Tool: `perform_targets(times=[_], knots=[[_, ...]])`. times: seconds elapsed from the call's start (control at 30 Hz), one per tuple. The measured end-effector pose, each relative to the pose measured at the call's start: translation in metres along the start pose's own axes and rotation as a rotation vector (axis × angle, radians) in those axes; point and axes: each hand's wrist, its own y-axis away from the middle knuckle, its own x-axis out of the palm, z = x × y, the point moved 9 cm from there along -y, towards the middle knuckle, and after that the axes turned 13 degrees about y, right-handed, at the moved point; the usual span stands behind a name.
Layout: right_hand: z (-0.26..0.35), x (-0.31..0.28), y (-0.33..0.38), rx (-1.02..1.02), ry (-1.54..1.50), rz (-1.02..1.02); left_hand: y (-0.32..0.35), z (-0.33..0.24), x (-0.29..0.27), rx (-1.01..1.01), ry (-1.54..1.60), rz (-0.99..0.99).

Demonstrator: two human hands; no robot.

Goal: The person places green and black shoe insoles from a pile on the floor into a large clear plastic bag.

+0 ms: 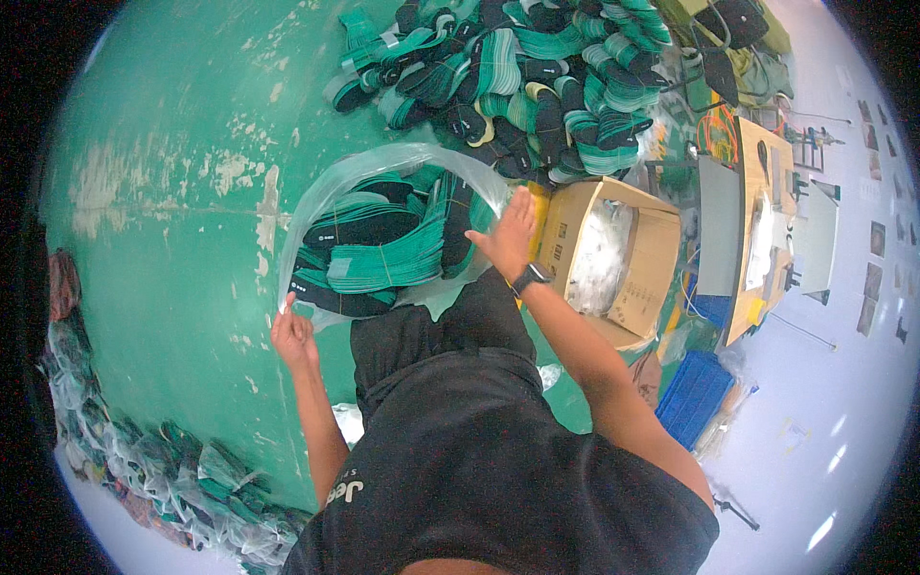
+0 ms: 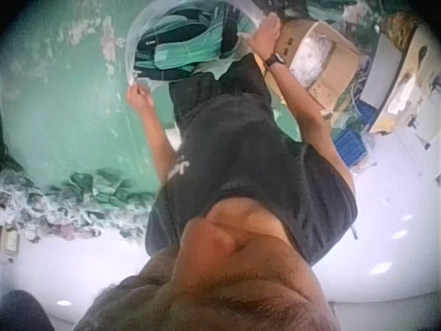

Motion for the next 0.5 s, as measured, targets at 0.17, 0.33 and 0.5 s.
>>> perform_targets(times=[0.17,0.33,0.5], knots=[[-0.025,0.085,0.001,0.143,-0.744,0.677,0.006,0.007,0.023,0.022,-0.168,0.031],[-0.019,0.049,0.052,0.096,-0.779,0.477,0.033,0.029,-0.033,-0.078,-0.575,0.002],[-0.003,0.039,0.031,0.130,-0.877,0.390,0.017,-0.002,-0.033,0.095,-0.261,-0.155]])
